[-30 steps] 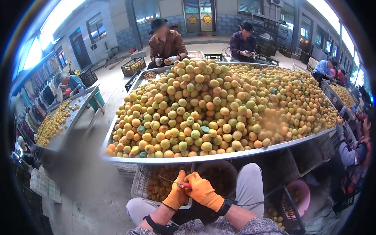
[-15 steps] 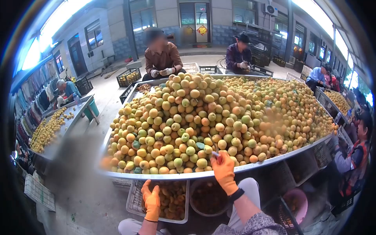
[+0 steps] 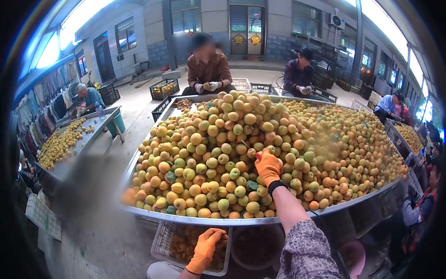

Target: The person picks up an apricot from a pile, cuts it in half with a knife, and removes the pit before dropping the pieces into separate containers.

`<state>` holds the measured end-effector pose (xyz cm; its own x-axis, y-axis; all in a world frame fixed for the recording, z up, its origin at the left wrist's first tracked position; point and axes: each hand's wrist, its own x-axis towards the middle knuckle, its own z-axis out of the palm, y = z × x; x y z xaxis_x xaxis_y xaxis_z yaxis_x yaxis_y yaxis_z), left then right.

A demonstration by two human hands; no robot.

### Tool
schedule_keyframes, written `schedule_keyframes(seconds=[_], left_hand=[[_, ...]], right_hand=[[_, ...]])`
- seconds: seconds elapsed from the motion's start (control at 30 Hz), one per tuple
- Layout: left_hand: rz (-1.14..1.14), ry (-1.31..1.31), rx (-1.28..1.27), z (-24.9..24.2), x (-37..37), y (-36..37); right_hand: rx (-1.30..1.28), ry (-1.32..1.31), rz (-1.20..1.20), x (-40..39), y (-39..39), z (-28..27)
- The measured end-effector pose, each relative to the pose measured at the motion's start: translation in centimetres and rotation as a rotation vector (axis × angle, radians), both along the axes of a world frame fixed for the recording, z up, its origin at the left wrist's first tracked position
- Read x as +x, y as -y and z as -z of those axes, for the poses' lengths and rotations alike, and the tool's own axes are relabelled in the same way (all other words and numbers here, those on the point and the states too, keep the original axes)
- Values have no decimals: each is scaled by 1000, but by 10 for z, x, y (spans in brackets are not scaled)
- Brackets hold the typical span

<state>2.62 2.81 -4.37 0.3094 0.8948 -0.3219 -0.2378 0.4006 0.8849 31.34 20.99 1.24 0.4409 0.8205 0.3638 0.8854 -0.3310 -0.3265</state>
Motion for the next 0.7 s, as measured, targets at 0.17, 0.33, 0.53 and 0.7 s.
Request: schedule_keyframes(seconds=[0.17, 0.33, 0.53, 0.7], left_hand=[[1, 132, 17, -18, 3, -3], [108, 350, -49, -37, 0, -1], [354, 457, 17, -39, -3, 7], [153, 530, -153, -39, -7, 11]], right_hand=[[157, -1260, -222, -24, 68, -18], [-269, -1818, -431, -81, 179, -28], [-103, -1274, -513, -127, 235, -32], [1, -1619, -394, -140, 273, -41]])
